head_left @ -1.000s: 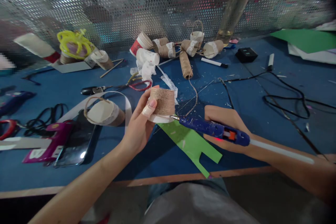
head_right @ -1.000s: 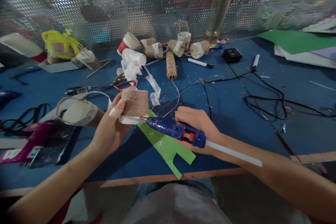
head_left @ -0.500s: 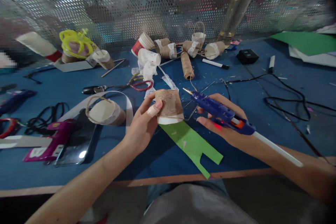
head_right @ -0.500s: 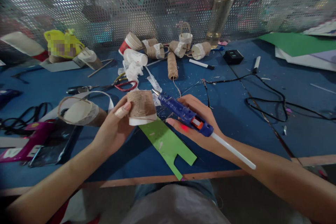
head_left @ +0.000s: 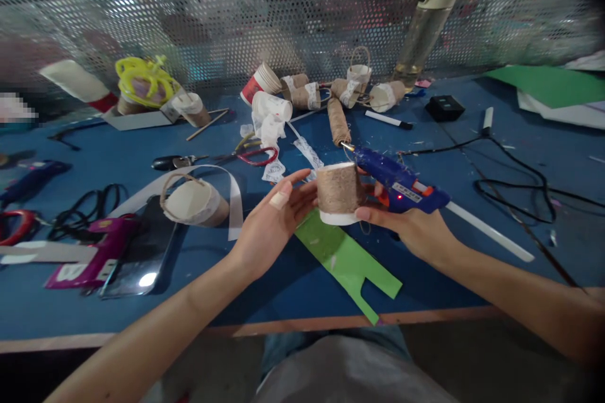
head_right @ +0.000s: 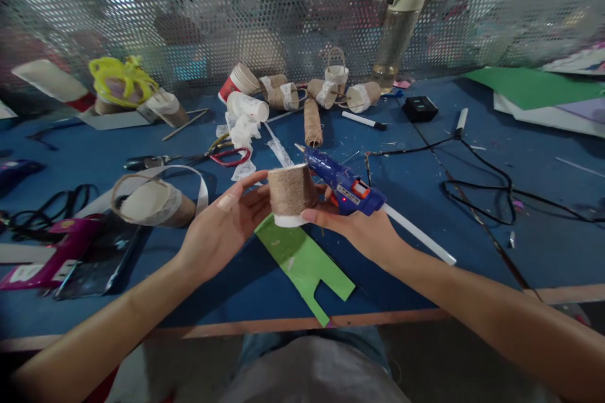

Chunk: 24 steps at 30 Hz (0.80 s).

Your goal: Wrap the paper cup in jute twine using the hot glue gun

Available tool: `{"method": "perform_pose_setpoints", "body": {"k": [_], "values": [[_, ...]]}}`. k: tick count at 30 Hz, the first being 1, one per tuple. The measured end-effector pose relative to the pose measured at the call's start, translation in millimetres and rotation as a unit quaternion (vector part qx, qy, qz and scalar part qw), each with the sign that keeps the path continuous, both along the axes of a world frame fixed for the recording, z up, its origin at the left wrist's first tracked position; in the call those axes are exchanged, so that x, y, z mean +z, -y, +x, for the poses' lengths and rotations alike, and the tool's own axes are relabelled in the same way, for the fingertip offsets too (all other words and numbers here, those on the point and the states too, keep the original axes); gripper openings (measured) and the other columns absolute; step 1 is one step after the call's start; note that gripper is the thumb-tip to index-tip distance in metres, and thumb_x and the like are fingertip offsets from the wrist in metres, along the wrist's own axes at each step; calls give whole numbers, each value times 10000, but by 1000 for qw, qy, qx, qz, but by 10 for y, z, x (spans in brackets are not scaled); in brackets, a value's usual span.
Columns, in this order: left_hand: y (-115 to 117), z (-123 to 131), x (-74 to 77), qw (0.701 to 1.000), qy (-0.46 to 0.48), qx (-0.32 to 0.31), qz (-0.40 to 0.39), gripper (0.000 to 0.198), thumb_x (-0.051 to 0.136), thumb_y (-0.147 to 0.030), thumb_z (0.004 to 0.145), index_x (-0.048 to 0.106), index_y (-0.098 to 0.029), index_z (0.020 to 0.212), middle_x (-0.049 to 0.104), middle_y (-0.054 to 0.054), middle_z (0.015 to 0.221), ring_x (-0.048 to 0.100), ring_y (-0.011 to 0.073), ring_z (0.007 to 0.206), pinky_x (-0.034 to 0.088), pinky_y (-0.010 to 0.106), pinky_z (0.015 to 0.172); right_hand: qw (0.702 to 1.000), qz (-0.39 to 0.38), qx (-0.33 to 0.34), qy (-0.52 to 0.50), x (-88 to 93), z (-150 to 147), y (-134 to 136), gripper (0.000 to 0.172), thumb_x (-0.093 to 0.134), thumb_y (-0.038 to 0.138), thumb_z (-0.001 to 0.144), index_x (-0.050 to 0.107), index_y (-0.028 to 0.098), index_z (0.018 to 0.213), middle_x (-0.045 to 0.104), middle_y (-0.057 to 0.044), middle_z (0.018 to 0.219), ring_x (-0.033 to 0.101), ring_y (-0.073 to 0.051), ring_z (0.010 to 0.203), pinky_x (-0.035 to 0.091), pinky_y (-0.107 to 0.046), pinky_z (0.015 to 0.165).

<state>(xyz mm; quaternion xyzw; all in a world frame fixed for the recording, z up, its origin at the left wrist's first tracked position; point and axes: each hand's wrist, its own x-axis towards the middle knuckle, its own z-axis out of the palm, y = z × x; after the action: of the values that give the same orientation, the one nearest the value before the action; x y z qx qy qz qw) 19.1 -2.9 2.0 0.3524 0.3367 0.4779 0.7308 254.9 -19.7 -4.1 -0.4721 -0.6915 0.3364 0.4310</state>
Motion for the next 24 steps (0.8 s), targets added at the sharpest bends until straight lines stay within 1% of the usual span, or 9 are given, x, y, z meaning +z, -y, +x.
{"method": "perform_pose_setpoints", "body": {"k": [2,4,7,10,13,15,18,21,24], "values": [[-15,-26,12,1000,-2,15,12,313,653,-321,969,680,-212,1261,786,110,1209,694,254,1230,421,459,1192,997,-44,-45,-48,5,13,-2,345,814,499,823,554,275,786,672,10,738,697,-226,731,626,-427,744],[-21,-47,19,999,-6,18,32,299,656,-257,965,668,-225,1262,799,95,1188,712,249,1207,421,474,1195,992,-69,-69,-79,-7,6,9,381,839,541,776,566,275,776,673,13,751,696,-225,750,620,-429,780],[-17,-73,22,998,-6,0,57,308,660,-199,950,663,-235,1257,773,84,1272,684,244,1265,417,458,1209,992,-73,-64,-85,-21,-3,27,380,834,562,774,573,287,793,684,5,776,706,-236,804,617,-432,810],[-11,-102,15,997,-17,-20,69,379,686,-166,923,658,-256,1290,725,74,1370,621,242,1354,401,424,1227,993,-67,-58,-77,-17,1,32,380,819,586,782,575,294,786,686,-6,781,704,-247,815,616,-455,829],[-9,-115,13,996,-31,-32,74,436,724,-167,894,660,-272,1312,692,71,1422,554,255,1426,366,413,1250,992,-68,-64,-89,-22,5,35,378,831,590,768,593,299,809,705,-16,829,708,-255,833,622,-465,822],[-8,-104,20,996,-42,-28,75,403,719,-209,914,666,-268,1308,703,77,1401,547,266,1430,349,427,1258,990,-75,-67,-98,-35,7,40,372,837,583,765,602,304,839,715,-14,845,715,-255,838,629,-460,811],[-4,-74,40,996,-51,-13,67,326,660,-297,974,669,-241,1294,766,92,1267,626,277,1343,360,477,1244,992,-76,-58,-84,-47,12,51,359,810,576,798,582,301,839,728,-17,867,734,-263,880,633,-469,854],[-2,-71,47,997,-55,-4,52,329,620,-323,999,651,-221,1309,801,89,1157,688,270,1248,380,504,1225,993,-82,-59,-59,-28,12,65,351,794,569,812,569,300,827,734,-23,873,746,-286,921,623,-499,911],[-6,-106,28,997,-55,-19,58,398,670,-234,954,628,-241,1349,768,75,1270,645,255,1312,373,470,1235,985,-125,-72,-90,23,-6,79,321,841,500,775,588,310,830,759,-15,924,752,-305,1001,620,-498,952]]}}
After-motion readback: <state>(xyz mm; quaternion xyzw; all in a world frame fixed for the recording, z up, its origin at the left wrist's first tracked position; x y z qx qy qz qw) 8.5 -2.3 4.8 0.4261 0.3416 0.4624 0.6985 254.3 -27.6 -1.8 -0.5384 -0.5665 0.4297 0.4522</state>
